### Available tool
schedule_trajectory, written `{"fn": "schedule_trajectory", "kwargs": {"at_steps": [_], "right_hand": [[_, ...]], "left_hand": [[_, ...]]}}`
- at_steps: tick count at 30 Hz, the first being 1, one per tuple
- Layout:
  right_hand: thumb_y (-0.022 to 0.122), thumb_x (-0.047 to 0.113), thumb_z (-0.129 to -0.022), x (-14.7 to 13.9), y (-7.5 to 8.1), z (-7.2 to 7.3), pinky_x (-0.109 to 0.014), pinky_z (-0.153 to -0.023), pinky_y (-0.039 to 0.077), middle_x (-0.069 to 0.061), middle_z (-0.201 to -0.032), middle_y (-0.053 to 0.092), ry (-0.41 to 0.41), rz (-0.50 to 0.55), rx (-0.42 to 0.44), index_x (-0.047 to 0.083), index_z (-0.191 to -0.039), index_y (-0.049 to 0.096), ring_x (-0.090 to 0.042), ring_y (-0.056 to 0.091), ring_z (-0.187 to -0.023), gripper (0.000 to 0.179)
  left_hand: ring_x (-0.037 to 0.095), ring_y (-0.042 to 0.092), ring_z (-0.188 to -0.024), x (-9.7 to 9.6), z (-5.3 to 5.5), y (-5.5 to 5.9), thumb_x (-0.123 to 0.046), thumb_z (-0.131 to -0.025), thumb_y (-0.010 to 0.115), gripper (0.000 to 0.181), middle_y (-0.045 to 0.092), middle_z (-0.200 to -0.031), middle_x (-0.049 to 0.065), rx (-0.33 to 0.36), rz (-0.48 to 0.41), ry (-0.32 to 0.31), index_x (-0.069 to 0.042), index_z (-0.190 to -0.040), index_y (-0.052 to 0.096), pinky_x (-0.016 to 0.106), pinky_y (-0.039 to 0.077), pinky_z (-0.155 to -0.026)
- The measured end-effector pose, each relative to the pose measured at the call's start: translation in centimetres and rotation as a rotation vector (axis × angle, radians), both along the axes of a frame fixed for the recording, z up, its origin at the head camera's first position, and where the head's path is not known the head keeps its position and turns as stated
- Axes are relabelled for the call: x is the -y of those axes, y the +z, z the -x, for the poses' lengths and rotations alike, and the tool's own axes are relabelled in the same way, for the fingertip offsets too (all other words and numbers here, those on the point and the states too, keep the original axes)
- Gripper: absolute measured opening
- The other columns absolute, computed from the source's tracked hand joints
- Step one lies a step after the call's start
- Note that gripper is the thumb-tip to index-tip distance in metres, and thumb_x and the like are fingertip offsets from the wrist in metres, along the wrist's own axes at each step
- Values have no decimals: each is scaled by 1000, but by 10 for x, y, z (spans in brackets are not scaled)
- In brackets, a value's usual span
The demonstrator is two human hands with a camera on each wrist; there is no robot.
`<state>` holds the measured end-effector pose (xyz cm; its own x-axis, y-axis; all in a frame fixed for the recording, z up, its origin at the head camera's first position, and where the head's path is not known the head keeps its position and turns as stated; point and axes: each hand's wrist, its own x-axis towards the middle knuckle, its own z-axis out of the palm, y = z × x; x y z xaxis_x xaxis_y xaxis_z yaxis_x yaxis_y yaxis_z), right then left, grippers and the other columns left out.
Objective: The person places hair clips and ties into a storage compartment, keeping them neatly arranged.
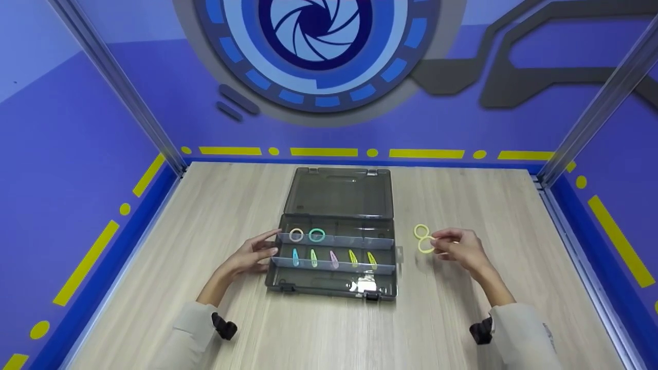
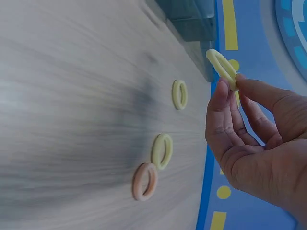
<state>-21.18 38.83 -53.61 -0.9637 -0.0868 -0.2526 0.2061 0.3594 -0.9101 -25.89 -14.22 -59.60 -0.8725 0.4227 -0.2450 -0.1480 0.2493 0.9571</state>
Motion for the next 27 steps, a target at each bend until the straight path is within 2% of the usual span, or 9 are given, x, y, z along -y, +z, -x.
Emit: {"fn": "schedule_trajectory", "kwargs": {"at_steps": [3, 6, 13, 17, 22, 27], "right_hand": [[67, 15, -100, 4, 7, 6, -27, -77, 62, 13, -89, 72, 1, -12, -9, -16, -127, 58, -3, 72, -83, 42], [66, 15, -100, 8, 11, 13, -26, -77, 62, 14, -90, 71, 9, -25, -24, -17, -128, 56, -3, 71, -83, 44], [67, 17, -100, 19, 18, 29, -27, -77, 62, 5, -97, 74, 43, -28, -40, -17, -130, 55, -5, 72, -85, 47], [67, 16, -100, 27, 19, 37, -24, -75, 61, 7, -94, 73, 50, -29, -53, -17, -129, 56, -6, 72, -84, 45], [68, 13, -99, 41, 20, 45, -24, -72, 61, 7, -91, 72, 73, -30, -81, -17, -126, 58, -6, 71, -81, 41], [67, 11, -99, 55, 22, 53, -26, -73, 61, 8, -88, 71, 98, -25, -80, -17, -125, 59, -8, 72, -81, 39]], "left_hand": [[14, 53, -81, 1, 0, 0, -10, -102, 61, 61, 55, -132, 27, -15, -20, -17, -8, -158, 37, 24, 51, -66], [13, 54, -86, 2, 0, 0, -10, -103, 61, 60, 54, -134, 31, -35, -15, -25, -6, -157, 36, 26, 54, -70], [12, 56, -86, -1, 1, -1, -10, -102, 62, 60, 56, -133, 25, 11, -9, 12, -11, -157, 39, 24, 55, -69], [11, 57, -86, -2, 1, -1, -10, -101, 63, 61, 57, -131, 21, 34, -20, 25, -13, -157, 40, 23, 55, -69], [12, 57, -85, -1, 1, -1, -10, -101, 63, 60, 57, -131, 23, 32, -33, 21, -11, -157, 40, 22, 54, -67], [13, 58, -91, 0, 1, -1, -14, -101, 64, 61, 55, -135, 24, 46, -24, 25, -15, -157, 41, 27, 58, -73]]}}
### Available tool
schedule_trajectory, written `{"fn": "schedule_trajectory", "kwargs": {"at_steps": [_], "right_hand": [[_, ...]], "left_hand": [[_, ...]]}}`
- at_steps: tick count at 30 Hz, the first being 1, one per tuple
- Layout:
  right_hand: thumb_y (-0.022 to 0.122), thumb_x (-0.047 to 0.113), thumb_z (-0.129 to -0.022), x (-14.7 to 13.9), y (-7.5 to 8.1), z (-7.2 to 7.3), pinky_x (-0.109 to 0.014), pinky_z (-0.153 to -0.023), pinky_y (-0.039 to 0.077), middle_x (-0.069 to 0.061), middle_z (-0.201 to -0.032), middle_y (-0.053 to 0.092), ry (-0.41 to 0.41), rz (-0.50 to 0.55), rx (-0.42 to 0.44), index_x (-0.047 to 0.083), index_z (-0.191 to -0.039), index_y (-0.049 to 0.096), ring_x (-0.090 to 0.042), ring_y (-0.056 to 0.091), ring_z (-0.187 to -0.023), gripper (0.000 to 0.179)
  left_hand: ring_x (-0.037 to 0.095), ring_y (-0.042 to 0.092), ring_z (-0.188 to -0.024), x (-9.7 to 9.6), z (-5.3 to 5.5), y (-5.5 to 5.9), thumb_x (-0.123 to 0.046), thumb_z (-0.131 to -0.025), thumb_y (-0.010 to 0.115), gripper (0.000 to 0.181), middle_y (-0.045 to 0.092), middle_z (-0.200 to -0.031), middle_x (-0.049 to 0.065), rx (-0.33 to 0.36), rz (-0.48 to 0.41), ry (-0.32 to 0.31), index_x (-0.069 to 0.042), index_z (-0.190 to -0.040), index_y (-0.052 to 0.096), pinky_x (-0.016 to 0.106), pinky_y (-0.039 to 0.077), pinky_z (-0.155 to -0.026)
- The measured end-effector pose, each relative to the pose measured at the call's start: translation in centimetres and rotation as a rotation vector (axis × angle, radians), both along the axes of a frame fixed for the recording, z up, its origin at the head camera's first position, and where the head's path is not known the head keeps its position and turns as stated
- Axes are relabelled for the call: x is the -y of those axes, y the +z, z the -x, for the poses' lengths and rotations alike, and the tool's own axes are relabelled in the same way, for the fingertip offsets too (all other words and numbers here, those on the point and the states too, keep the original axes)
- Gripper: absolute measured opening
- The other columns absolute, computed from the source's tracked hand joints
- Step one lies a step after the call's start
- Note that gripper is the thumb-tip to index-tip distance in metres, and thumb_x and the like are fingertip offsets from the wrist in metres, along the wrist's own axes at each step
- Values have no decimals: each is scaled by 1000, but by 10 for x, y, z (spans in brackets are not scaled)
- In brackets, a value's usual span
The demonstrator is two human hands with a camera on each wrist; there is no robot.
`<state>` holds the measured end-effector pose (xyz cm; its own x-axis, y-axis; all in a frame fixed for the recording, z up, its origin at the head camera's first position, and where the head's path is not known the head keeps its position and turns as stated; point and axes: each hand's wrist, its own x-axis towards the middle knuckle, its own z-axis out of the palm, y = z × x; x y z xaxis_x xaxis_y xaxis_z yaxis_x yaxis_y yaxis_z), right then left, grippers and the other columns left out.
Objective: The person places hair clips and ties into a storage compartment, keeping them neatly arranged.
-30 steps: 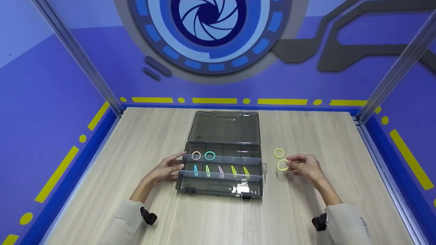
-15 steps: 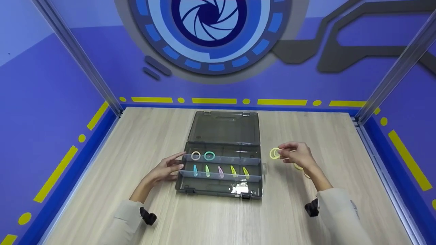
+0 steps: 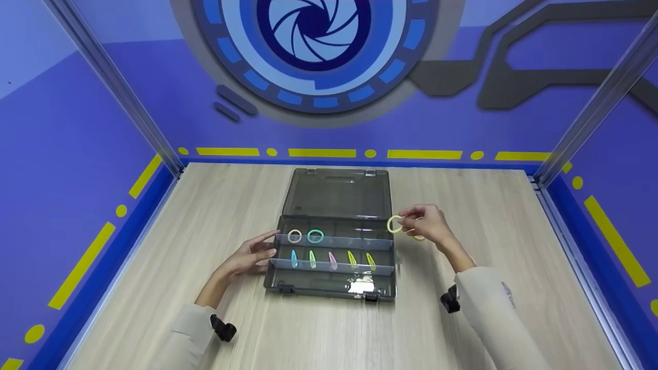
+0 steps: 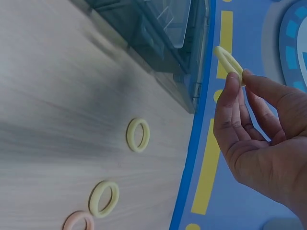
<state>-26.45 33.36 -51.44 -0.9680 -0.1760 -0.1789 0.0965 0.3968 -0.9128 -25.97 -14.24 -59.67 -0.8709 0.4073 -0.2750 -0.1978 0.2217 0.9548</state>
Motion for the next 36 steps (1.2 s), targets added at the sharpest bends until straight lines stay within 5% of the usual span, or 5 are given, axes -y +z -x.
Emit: {"fn": "schedule_trajectory", "kwargs": {"at_steps": [9, 20, 25, 36], "right_hand": [[67, 7, -98, 32, -2, 13, -28, -76, 62, -13, -99, 73, 26, -14, -2, -16, -122, 62, -7, 71, -80, 34], [65, -3, -96, 72, -2, 32, -22, -70, 61, -6, -88, 72, 51, 90, 14, -21, -120, 59, -9, 71, -77, 30], [66, -6, -94, 90, -5, 38, -25, -72, 61, -4, -87, 72, 39, 98, 24, -20, -119, 60, -8, 69, -74, 29], [69, -6, -91, 117, -22, 41, -24, -67, 61, -25, -94, 74, 65, 52, -38, -20, -111, 65, -10, 70, -73, 25]], "left_hand": [[12, 57, -87, 1, 1, -2, -12, -101, 64, 60, 56, -133, 22, 10, -24, 4, -14, -157, 42, 26, 58, -71], [18, 59, -101, 2, 1, 0, -15, -102, 64, 61, 51, -142, 28, -5, 12, -8, -14, -158, 40, 35, 60, -82], [14, 58, -93, 2, 0, -1, -13, -101, 64, 60, 54, -139, 27, 5, -6, 10, -14, -157, 41, 27, 57, -73], [12, 56, -86, 0, -1, -2, -12, -101, 64, 61, 55, -135, 24, 10, -29, 10, -14, -157, 42, 26, 55, -71]]}}
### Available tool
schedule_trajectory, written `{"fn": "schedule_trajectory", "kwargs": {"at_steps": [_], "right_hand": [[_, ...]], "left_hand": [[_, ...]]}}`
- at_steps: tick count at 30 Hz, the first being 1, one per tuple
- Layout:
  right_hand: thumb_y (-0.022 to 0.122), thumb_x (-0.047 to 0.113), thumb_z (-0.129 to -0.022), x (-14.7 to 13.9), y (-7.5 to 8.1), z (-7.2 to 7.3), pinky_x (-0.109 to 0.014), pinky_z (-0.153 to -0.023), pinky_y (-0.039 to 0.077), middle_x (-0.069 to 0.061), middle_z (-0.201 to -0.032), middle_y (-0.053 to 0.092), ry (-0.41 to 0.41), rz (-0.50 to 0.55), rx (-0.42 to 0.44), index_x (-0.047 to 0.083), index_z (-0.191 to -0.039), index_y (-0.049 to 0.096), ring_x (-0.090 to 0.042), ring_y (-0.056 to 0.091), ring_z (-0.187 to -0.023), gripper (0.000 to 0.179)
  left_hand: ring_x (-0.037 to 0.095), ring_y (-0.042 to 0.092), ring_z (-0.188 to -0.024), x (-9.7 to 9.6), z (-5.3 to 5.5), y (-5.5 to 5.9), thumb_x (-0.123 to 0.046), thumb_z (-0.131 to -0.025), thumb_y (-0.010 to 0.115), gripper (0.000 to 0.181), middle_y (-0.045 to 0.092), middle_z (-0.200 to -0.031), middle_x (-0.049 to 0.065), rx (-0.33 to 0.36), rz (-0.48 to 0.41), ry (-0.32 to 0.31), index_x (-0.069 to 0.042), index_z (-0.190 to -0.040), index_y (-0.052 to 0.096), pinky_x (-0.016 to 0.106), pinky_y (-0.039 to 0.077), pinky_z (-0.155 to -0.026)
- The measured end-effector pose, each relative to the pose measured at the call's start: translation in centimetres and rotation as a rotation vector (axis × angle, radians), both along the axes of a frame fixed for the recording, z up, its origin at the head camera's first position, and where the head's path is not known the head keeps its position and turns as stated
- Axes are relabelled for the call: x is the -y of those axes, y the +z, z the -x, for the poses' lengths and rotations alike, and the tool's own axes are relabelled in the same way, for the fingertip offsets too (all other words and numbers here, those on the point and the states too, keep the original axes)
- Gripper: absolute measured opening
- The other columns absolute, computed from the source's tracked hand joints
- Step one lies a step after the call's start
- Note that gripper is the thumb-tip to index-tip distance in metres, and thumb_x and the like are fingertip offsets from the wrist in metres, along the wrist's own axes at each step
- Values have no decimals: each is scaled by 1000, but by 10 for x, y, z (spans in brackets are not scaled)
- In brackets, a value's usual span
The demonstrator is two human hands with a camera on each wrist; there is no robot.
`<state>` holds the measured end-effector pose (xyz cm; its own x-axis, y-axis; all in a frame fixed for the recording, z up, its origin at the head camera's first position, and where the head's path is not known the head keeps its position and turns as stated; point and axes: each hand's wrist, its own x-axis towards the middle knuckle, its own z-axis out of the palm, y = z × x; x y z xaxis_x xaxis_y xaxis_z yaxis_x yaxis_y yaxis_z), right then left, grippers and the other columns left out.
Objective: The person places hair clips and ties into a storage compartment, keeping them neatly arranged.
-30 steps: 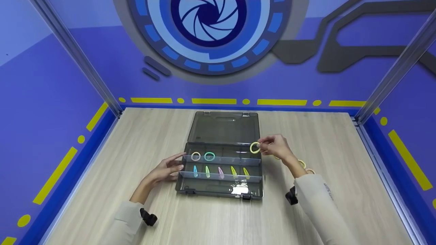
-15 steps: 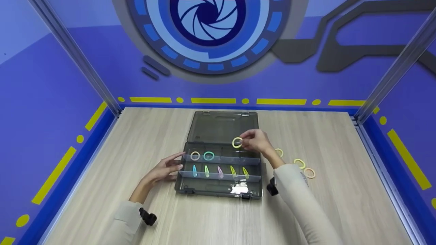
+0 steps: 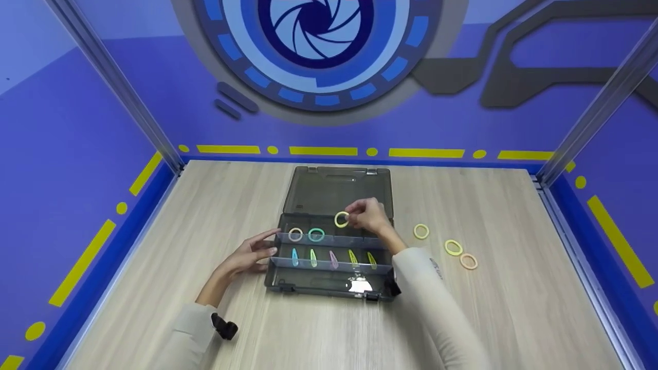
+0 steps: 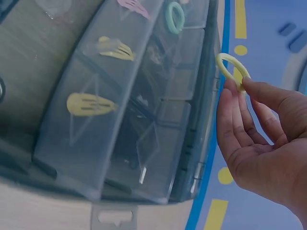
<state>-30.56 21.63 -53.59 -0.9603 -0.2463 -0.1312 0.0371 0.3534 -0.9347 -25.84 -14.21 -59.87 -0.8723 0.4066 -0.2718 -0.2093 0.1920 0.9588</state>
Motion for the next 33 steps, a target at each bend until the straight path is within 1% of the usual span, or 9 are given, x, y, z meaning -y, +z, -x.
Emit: {"fn": "schedule_trajectory", "kwargs": {"at_steps": [3, 5, 8, 11, 14, 17, 21, 27, 33], "right_hand": [[70, -5, -90, 5, -5, -1, -25, -66, 61, -26, -95, 74, 1, -24, 1, -19, -110, 67, -10, 70, -73, 24], [70, -6, -90, 8, -9, -2, -24, -64, 60, -26, -94, 74, 3, -48, -3, -17, -108, 68, -10, 69, -72, 22], [70, -6, -90, 15, -13, -4, -23, -63, 60, -23, -92, 75, 3, -86, -5, -15, -107, 69, -11, 69, -72, 19], [69, -6, -90, 21, -18, -6, -23, -62, 59, -21, -90, 75, -8, -120, -14, -14, -106, 70, -10, 68, -69, 17], [69, -7, -89, 27, -23, -6, -21, -59, 56, -21, -87, 75, -6, -164, -57, -13, -102, 71, -7, 64, -65, 15], [69, -7, -86, 31, -29, -6, -16, -55, 48, -20, -83, 75, 3, -241, -118, -12, -97, 73, -3, 58, -61, 13], [70, -7, -82, 36, -34, -5, -16, -57, 43, -20, -83, 76, 0, -320, -155, -9, -92, 75, -2, 54, -61, 12], [72, -6, -80, 44, -38, -2, -24, -64, 51, -19, -84, 76, -37, -374, -133, -9, -91, 76, -9, 60, -66, 12], [72, -4, -80, 51, -38, 0, -31, -68, 55, -20, -84, 77, -22, -418, -125, -10, -90, 76, -13, 63, -68, 12]], "left_hand": [[12, 56, -87, -1, 0, -1, -12, -100, 65, 60, 57, -132, 22, -3, 0, 4, -15, -156, 43, 25, 55, -70], [13, 56, -88, -1, 0, -1, -12, -101, 64, 59, 57, -132, 23, -17, 0, -3, -13, -156, 43, 24, 54, -69], [14, 57, -94, -1, 0, -1, -13, -101, 64, 60, 54, -137, 27, -30, 20, -7, -13, -156, 42, 26, 56, -73], [16, 57, -98, -1, 0, -1, -14, -101, 64, 60, 53, -139, 27, -33, 44, -5, -14, -156, 42, 28, 57, -76], [16, 57, -99, -2, 0, -1, -14, -101, 64, 60, 53, -140, 27, -24, 56, -1, -15, -157, 42, 30, 58, -77], [15, 57, -97, -2, 0, -2, -14, -101, 64, 60, 53, -140, 27, -13, 54, 4, -15, -156, 42, 29, 58, -75], [14, 57, -92, -2, 0, -1, -13, -101, 64, 60, 53, -140, 28, -9, 44, 1, -14, -157, 41, 27, 56, -72], [13, 56, -87, -1, 1, 1, -10, -102, 61, 60, 52, -141, 30, -17, 34, -16, -13, -158, 40, 25, 55, -69], [13, 55, -85, 0, 2, 0, -10, -102, 61, 59, 52, -140, 31, -35, 29, -19, -11, -157, 40, 24, 52, -64]]}}
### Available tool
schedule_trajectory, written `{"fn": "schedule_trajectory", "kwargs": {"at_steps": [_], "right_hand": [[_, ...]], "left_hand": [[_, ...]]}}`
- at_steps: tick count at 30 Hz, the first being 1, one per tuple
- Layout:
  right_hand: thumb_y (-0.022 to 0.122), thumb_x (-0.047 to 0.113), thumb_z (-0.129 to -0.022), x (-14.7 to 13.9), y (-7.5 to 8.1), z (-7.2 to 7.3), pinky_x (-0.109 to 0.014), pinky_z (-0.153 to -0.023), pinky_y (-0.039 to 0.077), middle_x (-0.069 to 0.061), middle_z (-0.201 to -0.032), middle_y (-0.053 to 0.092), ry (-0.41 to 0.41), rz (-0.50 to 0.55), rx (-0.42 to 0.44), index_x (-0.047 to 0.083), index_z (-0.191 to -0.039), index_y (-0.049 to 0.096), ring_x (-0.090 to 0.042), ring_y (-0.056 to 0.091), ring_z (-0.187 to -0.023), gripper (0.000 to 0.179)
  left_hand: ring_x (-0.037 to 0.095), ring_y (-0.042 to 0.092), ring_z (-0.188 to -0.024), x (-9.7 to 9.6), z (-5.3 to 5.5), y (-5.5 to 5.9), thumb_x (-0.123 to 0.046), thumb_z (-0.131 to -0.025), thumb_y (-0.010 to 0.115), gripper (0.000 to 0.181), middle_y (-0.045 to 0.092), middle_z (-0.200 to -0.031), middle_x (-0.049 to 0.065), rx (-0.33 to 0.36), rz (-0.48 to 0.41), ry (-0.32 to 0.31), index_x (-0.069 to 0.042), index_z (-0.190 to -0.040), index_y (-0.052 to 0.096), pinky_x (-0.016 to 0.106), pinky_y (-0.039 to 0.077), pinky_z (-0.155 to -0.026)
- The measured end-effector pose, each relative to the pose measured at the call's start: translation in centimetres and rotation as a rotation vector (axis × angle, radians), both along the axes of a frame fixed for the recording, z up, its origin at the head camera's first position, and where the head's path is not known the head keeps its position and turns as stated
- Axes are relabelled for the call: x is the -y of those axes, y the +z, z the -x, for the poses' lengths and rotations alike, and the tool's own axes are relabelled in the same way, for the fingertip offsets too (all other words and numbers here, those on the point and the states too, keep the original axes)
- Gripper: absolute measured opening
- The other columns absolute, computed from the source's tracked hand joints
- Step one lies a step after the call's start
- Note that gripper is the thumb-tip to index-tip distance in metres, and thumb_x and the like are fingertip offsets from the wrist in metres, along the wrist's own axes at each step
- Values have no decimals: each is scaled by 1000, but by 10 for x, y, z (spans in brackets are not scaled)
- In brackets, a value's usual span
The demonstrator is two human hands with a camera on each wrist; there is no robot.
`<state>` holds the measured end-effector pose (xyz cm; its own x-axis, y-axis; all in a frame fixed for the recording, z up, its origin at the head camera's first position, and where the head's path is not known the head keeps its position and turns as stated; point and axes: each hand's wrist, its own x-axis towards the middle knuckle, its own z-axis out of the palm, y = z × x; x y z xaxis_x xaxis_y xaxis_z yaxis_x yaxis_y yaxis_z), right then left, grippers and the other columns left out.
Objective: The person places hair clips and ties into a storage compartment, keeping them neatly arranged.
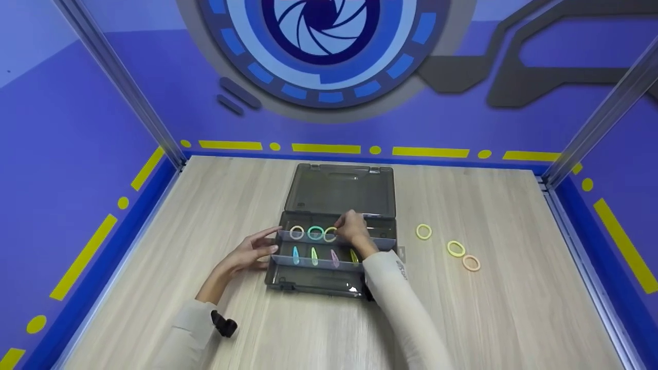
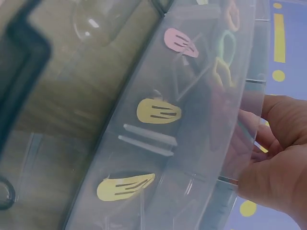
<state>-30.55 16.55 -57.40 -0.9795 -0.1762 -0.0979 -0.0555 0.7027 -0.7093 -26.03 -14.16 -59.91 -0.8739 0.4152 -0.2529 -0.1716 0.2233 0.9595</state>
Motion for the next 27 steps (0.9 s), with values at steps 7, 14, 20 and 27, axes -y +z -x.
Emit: {"fn": "schedule_trajectory", "kwargs": {"at_steps": [7, 14, 20, 27], "right_hand": [[69, -6, -82, 1, 2, -1, -35, -72, 58, -22, -89, 77, 51, 13, 8, -10, -95, 76, -17, 68, -74, 16], [71, 1, -87, 1, 1, -2, -31, -72, 54, -20, -93, 77, 69, 33, 49, -7, -99, 77, -14, 64, -75, 15], [73, 2, -89, -5, 3, -4, -25, -67, 52, -19, -94, 77, 63, 78, 72, -7, -100, 77, -16, 65, -76, 15], [68, 1, -94, -17, 10, -1, -37, -72, 62, -26, -102, 75, 92, 217, 132, -12, -111, 71, -28, 73, -83, 21]], "left_hand": [[14, 56, -91, 0, 0, 1, -12, -101, 63, 60, 53, -138, 28, 17, -7, 8, -12, -157, 41, 27, 55, -70], [13, 55, -85, 1, -1, 2, -11, -101, 63, 59, 54, -135, 23, 21, -6, 22, -13, -156, 42, 23, 50, -65], [16, 58, -97, 1, -2, 1, -15, -101, 65, 59, 54, -139, 25, 17, 21, 11, -15, -156, 43, 28, 56, -73], [17, 59, -102, 1, -1, 2, -15, -102, 63, 58, 54, -140, 25, 8, 32, 10, -17, -156, 43, 30, 58, -75]]}}
